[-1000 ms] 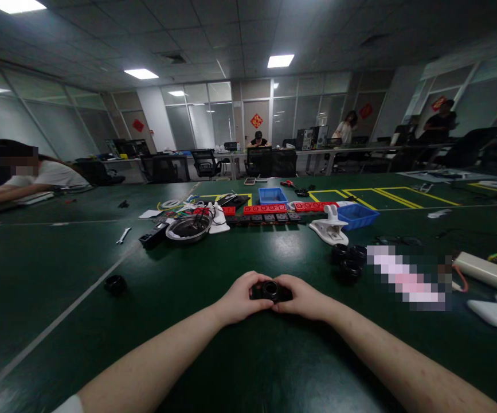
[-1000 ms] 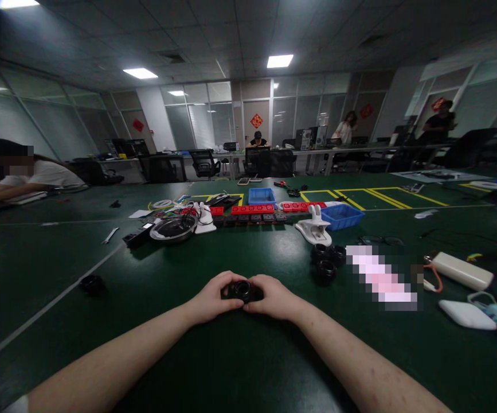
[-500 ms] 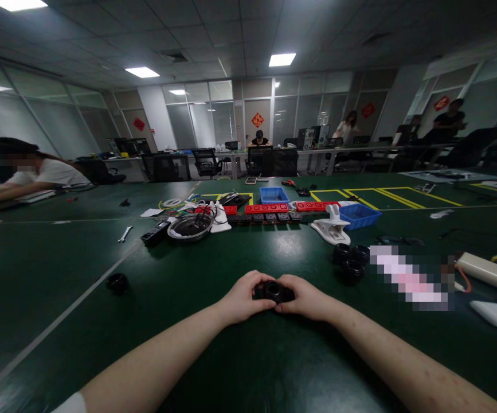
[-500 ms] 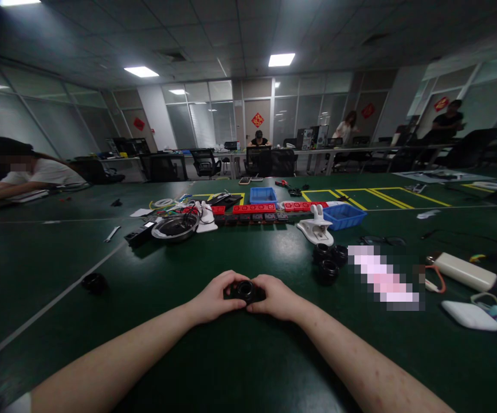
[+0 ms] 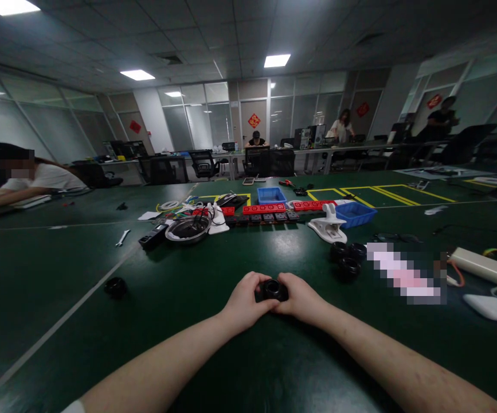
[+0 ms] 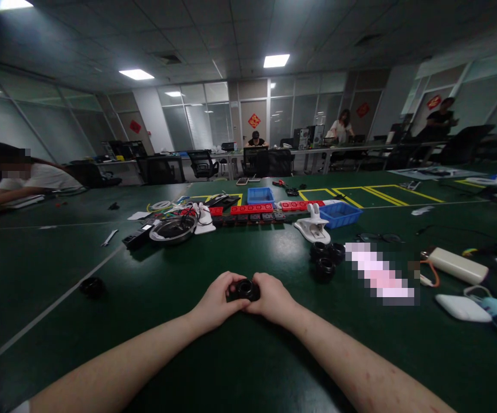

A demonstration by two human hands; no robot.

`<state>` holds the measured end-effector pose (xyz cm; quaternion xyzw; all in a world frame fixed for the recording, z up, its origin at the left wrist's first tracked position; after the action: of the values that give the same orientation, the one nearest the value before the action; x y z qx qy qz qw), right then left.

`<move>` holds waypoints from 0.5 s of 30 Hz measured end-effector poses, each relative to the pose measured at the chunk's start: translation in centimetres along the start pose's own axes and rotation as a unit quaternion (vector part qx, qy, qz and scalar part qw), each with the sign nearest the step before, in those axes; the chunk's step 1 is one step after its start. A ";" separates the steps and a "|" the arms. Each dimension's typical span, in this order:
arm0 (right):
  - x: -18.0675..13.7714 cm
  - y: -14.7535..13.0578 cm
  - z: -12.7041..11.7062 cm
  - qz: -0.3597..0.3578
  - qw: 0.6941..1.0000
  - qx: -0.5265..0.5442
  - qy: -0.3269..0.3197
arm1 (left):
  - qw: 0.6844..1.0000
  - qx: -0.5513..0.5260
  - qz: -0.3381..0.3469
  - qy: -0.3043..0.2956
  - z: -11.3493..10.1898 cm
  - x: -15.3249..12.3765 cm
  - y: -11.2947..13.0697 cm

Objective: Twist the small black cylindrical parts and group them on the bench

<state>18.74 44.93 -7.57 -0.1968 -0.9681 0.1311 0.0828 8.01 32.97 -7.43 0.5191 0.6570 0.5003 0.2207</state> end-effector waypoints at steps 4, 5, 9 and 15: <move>-0.3 -0.3 0.3 0.003 0.999 -0.035 0.026 | 1.000 -0.012 0.005 -0.005 0.0 0.0 0.0; -0.4 -0.3 0.2 -0.006 0.999 -0.033 0.025 | 1.000 -0.015 0.008 -0.015 -0.1 0.1 0.0; -0.2 0.0 -0.6 -0.079 0.997 0.022 -0.014 | 0.998 -0.022 0.018 -0.062 -0.7 0.3 0.2; 0.2 1.0 -1.4 -0.124 0.981 0.116 -0.091 | 0.994 -0.032 0.019 -0.100 -1.1 0.5 0.4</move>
<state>19.23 46.18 -6.50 -0.0520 -0.9666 0.2488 0.0327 7.10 32.93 -6.52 0.5720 0.6052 0.4705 0.2918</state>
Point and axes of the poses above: each hand's wrist, its own x-axis towards the middle knuckle, its own z-axis out of the palm, y = z × x, the point moved 1 cm from there along x, towards the middle knuckle, and after that the axes turned 15 degrees about -x, right-handed, at the moved point
